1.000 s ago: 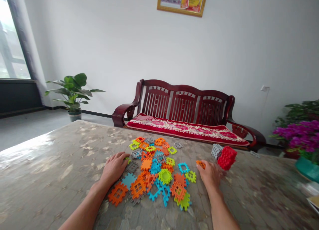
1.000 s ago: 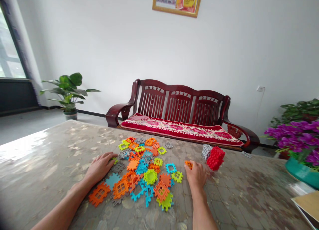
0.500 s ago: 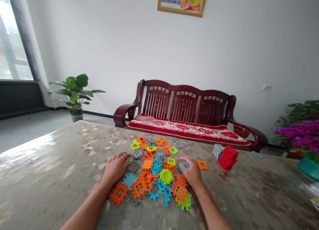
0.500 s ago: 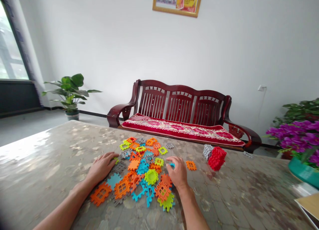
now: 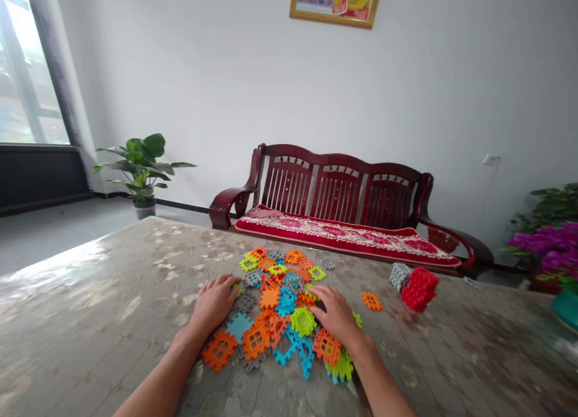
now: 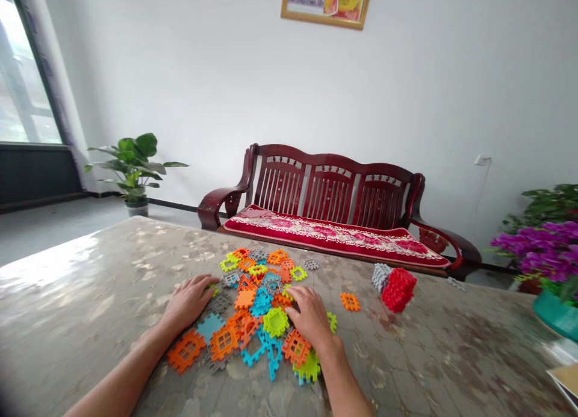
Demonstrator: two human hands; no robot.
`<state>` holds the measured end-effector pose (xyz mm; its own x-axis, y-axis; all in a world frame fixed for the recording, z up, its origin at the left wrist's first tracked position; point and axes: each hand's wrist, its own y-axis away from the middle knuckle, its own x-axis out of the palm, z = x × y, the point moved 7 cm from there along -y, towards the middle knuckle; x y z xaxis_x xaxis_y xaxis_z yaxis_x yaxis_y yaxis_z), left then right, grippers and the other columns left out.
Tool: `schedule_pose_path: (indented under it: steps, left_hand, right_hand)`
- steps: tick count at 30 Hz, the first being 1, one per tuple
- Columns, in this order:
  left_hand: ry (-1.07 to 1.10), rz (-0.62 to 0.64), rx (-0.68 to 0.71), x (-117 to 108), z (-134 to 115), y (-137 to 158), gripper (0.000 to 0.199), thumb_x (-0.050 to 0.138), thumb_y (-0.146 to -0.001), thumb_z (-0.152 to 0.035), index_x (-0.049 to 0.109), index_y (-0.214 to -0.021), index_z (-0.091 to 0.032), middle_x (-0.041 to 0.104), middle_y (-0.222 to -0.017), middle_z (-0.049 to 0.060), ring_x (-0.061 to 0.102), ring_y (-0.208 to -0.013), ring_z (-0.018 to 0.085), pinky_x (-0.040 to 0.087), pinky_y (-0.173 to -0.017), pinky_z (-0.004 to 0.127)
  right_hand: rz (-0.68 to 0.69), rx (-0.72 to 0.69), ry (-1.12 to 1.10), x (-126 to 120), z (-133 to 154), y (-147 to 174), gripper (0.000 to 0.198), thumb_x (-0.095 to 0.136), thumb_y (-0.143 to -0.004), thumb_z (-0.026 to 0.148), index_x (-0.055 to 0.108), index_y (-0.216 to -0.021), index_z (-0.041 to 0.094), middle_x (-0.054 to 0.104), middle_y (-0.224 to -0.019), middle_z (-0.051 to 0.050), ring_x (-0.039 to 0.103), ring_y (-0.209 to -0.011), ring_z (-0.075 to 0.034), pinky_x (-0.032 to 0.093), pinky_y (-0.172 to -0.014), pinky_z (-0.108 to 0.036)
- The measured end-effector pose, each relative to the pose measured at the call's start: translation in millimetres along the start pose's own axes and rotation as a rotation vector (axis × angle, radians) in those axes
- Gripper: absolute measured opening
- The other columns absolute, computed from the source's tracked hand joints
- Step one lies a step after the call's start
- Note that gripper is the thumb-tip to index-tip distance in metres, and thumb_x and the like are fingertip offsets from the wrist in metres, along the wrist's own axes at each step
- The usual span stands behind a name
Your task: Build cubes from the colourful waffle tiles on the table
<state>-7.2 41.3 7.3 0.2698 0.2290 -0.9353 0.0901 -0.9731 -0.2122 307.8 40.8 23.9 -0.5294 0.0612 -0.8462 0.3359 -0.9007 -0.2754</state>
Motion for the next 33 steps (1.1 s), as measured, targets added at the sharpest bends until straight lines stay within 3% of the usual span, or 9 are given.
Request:
schedule_pose_path:
  steps: [4,9,16,20,24,29,33]
  left_hand:
    - [-0.002,-0.004,-0.013,-1,0,0,0.040,0.039,-0.093,-0.035,0.066,-0.122,-0.031,0.060,-0.136,0.004,0.053,-0.125,0.027,0.036,-0.109,0.046]
    - [0.006,-0.011,-0.009,-2,-2,1,0.039,0.040,-0.093,-0.034,0.067,-0.121,-0.030,0.060,-0.135,0.006,0.054,-0.124,0.027,0.037,-0.108,0.046]
    - [0.014,-0.018,-0.006,-1,-1,1,0.039,0.040,-0.093,-0.035,0.067,-0.121,-0.029,0.060,-0.135,0.006,0.054,-0.125,0.027,0.036,-0.108,0.046]
    - [0.017,-0.021,-0.005,-1,-1,0,0.039,0.040,-0.093,-0.035,0.067,-0.120,-0.030,0.061,-0.135,0.006,0.054,-0.125,0.027,0.037,-0.108,0.046]
    - [0.023,-0.021,-0.005,-2,-2,1,0.039,0.039,-0.093,-0.033,0.068,-0.120,-0.029,0.061,-0.134,0.006,0.054,-0.125,0.027,0.038,-0.107,0.045]
    - [0.024,-0.031,-0.011,-3,-2,1,0.039,0.040,-0.092,-0.033,0.068,-0.119,-0.029,0.061,-0.135,0.006,0.055,-0.124,0.027,0.038,-0.107,0.045]
    - [0.014,-0.019,-0.010,-4,-3,2,0.039,0.039,-0.093,-0.034,0.067,-0.120,-0.029,0.060,-0.135,0.005,0.054,-0.124,0.026,0.038,-0.107,0.044]
  right_hand:
    - [-0.069,0.062,0.074,-3,-3,1,0.048,0.063,-0.078,0.026,0.064,-0.126,0.027,0.063,-0.123,-0.006,0.056,-0.117,-0.024,0.040,-0.105,-0.037]
    - [-0.038,0.076,0.055,4,-6,0,0.045,0.061,-0.082,0.029,0.063,-0.127,0.027,0.057,-0.138,-0.006,0.050,-0.127,-0.025,0.036,-0.109,-0.039]
    - [-0.133,0.115,-0.044,-2,-10,0,0.019,0.062,-0.079,0.023,0.068,-0.097,0.022,0.067,-0.106,-0.005,0.061,-0.102,-0.020,0.045,-0.093,-0.031]
    - [-0.158,0.131,-0.028,-3,-15,1,0.009,0.057,-0.081,0.020,0.065,-0.086,0.022,0.066,-0.101,-0.005,0.061,-0.098,-0.020,0.045,-0.089,-0.030]
    - [-0.179,0.135,0.064,-6,-13,2,0.007,0.058,-0.082,0.022,0.064,-0.085,0.022,0.065,-0.116,-0.006,0.059,-0.111,-0.023,0.041,-0.095,-0.033]
    - [-0.146,0.199,0.239,-8,-12,3,0.005,0.061,-0.082,0.027,0.064,-0.084,0.023,0.070,-0.092,-0.003,0.062,-0.093,-0.022,0.043,-0.083,-0.031]
    - [-0.219,0.286,0.339,-16,-19,7,0.007,0.062,-0.082,0.027,0.066,-0.086,0.022,0.070,-0.101,-0.006,0.061,-0.099,-0.025,0.043,-0.085,-0.034]
